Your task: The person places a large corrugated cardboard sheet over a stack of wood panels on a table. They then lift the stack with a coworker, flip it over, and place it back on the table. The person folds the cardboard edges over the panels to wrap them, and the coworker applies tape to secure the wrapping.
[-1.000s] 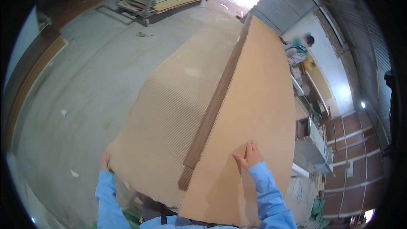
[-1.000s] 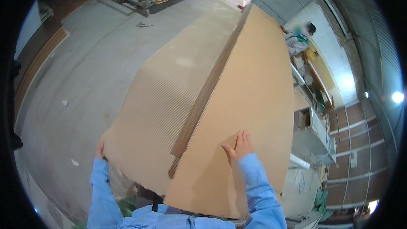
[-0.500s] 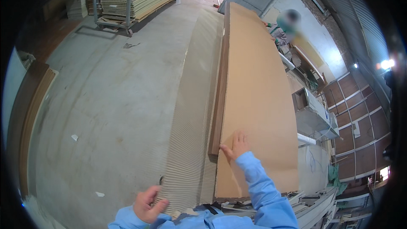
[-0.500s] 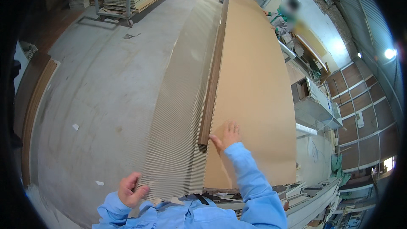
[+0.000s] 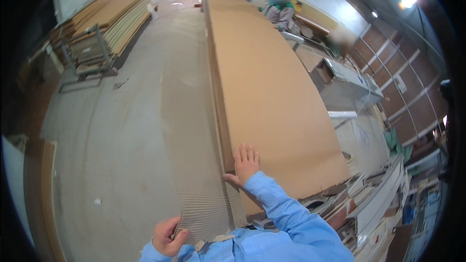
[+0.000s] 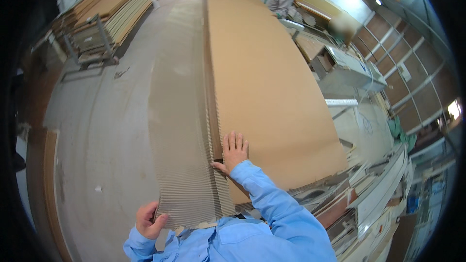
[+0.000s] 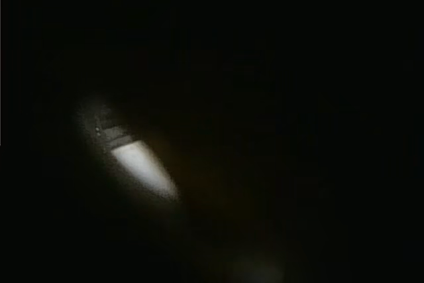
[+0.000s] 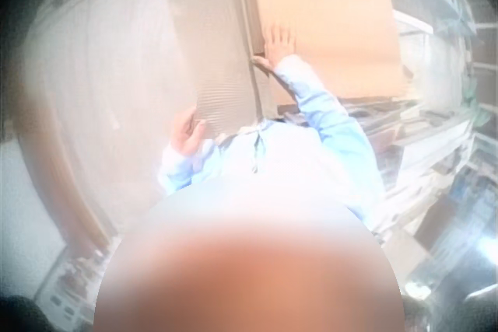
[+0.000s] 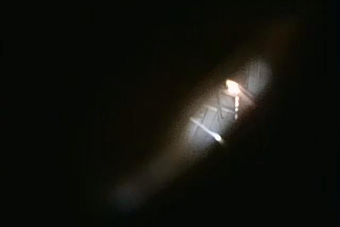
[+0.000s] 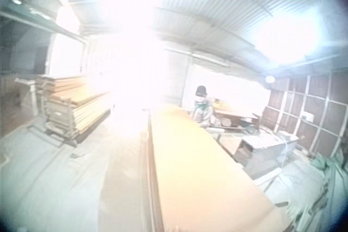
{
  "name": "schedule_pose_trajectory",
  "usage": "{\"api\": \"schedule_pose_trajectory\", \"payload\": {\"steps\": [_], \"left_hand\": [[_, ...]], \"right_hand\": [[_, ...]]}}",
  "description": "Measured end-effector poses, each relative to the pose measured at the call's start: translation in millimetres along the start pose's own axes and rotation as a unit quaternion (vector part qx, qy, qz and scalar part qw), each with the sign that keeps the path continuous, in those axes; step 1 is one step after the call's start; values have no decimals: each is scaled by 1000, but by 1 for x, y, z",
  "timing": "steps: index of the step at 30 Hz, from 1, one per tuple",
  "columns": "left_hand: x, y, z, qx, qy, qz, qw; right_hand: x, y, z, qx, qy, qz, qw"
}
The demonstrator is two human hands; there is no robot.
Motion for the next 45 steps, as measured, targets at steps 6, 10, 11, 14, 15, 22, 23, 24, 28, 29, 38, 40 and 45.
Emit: {"api": "schedule_pose_trajectory", "payload": {"steps": [6,10,11,14,15,22,23,24,28,29,38,40,45], "left_hand": [[22,-27,-3,50,80,-100,990],[21,-26,-4,73,38,-129,988],[23,-32,-7,100,37,-126,986],[31,-46,-8,122,31,-93,988],[39,-53,-7,122,53,-104,986],[66,-153,59,259,19,-254,932],[65,-165,68,305,-23,-256,917],[69,-167,82,294,-46,-238,924],[60,-153,111,229,-154,-197,941],[53,-143,114,193,-180,-206,942],[14,-45,138,-46,-303,-99,947],[-5,-34,146,-1,-356,-31,934],[-48,14,158,52,-379,-93,919]], "right_hand": [[-5,-1,-1,-16,-31,-13,999],[-15,-1,0,-33,-59,-20,998],[-15,-2,1,-32,-57,-7,998],[-15,-4,2,-38,-59,4,998],[-11,-3,2,-44,-48,7,998],[-20,1,3,-59,-100,-17,993],[-22,1,4,-63,-98,-13,993],[-22,2,4,-76,-94,-22,992],[-23,-2,-1,-119,-76,0,990],[-24,-2,-3,-135,-80,4,988],[-26,-7,2,-224,-13,-25,974],[-22,-5,0,-251,7,-41,967],[-21,-1,-9,-256,-26,-7,966]]}}
Point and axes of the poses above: each hand's wrist, its own z-axis towards the middle knuckle, its own x-axis out of the back of the hand, y = z × x, the point moved 10 cm from there along z, towards the middle knuckle, and after that the axes turned 5 degrees about z, right-handed, at the moved point
